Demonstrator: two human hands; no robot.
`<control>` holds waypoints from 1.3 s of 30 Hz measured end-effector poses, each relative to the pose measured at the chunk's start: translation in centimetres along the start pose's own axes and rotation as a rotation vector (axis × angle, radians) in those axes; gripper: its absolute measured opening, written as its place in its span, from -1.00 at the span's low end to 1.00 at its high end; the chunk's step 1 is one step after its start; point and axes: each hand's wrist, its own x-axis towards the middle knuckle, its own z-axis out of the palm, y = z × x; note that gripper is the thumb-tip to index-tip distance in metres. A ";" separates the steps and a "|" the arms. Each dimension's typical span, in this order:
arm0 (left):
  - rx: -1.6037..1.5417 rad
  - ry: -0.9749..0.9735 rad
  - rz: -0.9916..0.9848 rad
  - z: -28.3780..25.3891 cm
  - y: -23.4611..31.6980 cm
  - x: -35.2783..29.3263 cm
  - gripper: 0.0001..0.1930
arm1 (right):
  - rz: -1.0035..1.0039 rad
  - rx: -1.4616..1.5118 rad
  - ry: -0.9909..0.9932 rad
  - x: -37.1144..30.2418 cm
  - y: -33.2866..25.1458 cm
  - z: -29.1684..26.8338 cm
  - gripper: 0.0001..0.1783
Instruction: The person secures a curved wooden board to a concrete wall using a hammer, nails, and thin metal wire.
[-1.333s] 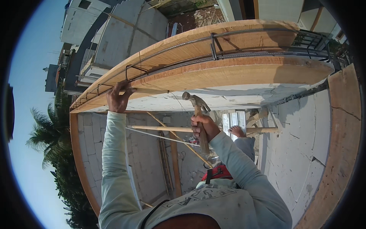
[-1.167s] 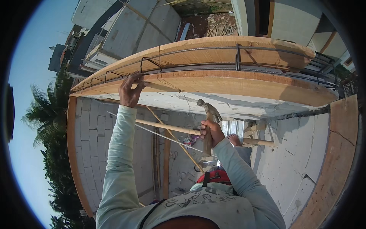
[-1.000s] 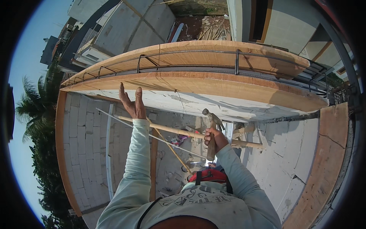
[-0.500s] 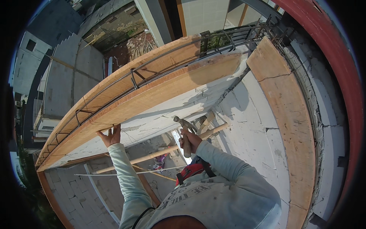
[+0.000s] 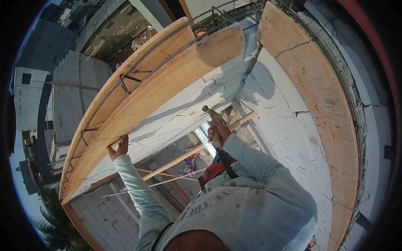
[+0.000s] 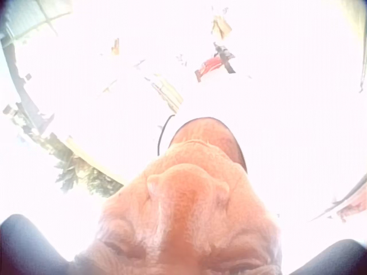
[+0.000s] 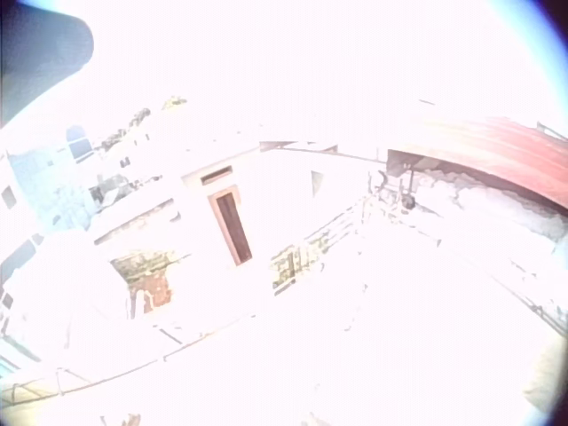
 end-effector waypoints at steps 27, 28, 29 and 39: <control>0.000 0.011 -0.030 -1.3 1.1 0.9 -0.10 | 0.136 0.237 -0.363 -6.6 -2.4 7.5 -0.74; -0.001 0.020 -0.024 -1.3 1.6 0.3 -0.10 | 0.000 0.038 -0.308 -8.0 -1.4 7.9 -0.67; -0.020 0.016 -0.020 -0.8 0.8 0.2 -0.09 | -0.141 -0.180 -0.259 -8.3 -1.7 8.0 -0.60; 0.004 0.042 -0.010 -0.5 0.9 0.3 -0.12 | 0.130 0.207 -0.122 -1.3 -1.7 2.9 -0.84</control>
